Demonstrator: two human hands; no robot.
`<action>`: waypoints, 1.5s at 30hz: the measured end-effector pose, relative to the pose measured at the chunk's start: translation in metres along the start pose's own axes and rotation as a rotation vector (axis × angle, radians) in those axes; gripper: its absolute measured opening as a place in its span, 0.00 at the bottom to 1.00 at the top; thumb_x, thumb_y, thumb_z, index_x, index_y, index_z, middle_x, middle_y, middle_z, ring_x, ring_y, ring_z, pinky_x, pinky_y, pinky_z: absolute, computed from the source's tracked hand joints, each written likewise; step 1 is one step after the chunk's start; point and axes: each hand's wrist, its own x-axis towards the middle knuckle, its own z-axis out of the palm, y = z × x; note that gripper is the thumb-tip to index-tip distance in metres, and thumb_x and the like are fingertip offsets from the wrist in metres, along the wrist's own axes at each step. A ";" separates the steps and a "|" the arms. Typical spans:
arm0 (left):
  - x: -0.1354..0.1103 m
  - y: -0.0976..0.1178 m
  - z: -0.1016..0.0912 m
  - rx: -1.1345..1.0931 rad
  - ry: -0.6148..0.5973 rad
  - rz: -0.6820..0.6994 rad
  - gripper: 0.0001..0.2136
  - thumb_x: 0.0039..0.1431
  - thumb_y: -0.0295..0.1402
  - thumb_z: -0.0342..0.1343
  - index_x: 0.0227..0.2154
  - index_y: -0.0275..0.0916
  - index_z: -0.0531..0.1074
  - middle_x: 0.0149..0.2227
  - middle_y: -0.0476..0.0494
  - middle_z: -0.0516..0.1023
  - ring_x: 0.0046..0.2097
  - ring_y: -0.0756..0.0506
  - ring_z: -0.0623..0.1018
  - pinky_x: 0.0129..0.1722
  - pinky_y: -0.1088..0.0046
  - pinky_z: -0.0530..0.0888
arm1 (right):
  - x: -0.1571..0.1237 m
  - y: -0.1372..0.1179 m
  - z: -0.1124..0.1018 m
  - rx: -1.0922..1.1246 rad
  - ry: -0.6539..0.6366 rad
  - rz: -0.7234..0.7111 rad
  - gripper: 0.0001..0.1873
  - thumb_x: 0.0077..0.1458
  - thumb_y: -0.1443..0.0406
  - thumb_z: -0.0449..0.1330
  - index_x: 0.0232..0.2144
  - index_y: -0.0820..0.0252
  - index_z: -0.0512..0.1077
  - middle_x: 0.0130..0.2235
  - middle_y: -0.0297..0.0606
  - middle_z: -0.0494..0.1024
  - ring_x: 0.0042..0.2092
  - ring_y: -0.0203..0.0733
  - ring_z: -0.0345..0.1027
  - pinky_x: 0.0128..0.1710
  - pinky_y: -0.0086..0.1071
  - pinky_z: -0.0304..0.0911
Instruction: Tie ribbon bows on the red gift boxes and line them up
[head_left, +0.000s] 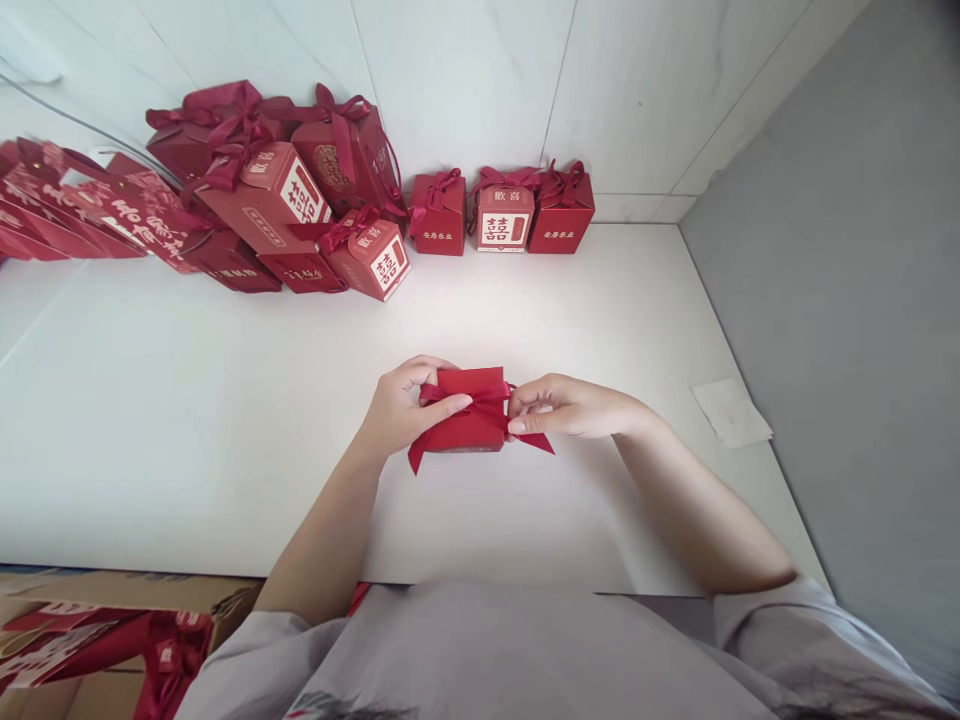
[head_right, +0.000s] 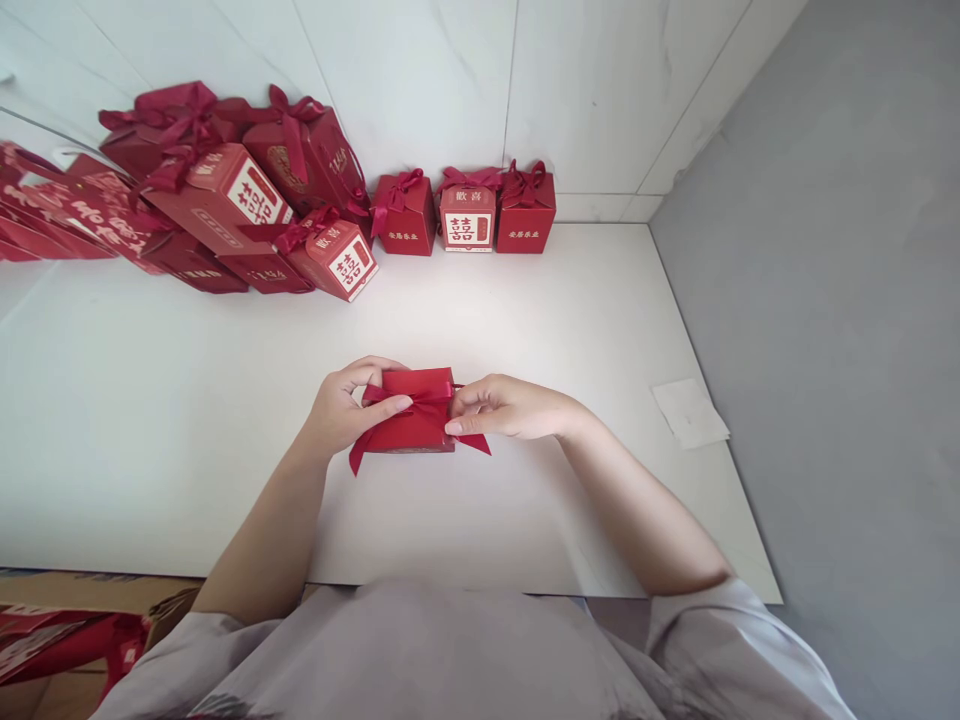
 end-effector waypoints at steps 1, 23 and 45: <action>0.000 0.000 0.000 0.011 -0.009 0.000 0.20 0.52 0.41 0.68 0.18 0.38 0.63 0.45 0.43 0.78 0.44 0.43 0.78 0.44 0.66 0.75 | 0.000 0.001 0.001 -0.012 0.006 -0.004 0.16 0.60 0.53 0.62 0.32 0.62 0.74 0.34 0.35 0.75 0.36 0.37 0.67 0.39 0.33 0.62; 0.006 -0.012 -0.002 -0.160 -0.044 0.017 0.21 0.58 0.47 0.61 0.18 0.37 0.70 0.44 0.40 0.77 0.43 0.43 0.77 0.44 0.68 0.74 | -0.005 -0.002 -0.001 -0.104 -0.012 -0.053 0.14 0.59 0.67 0.56 0.22 0.57 0.59 0.26 0.30 0.65 0.30 0.34 0.59 0.29 0.29 0.52; 0.005 -0.027 0.037 -0.567 0.286 0.118 0.21 0.66 0.44 0.53 0.19 0.37 0.66 0.38 0.40 0.75 0.38 0.45 0.74 0.40 0.68 0.72 | -0.016 -0.012 -0.010 -0.358 0.194 -0.005 0.18 0.55 0.50 0.65 0.31 0.57 0.70 0.34 0.35 0.76 0.37 0.41 0.67 0.39 0.34 0.61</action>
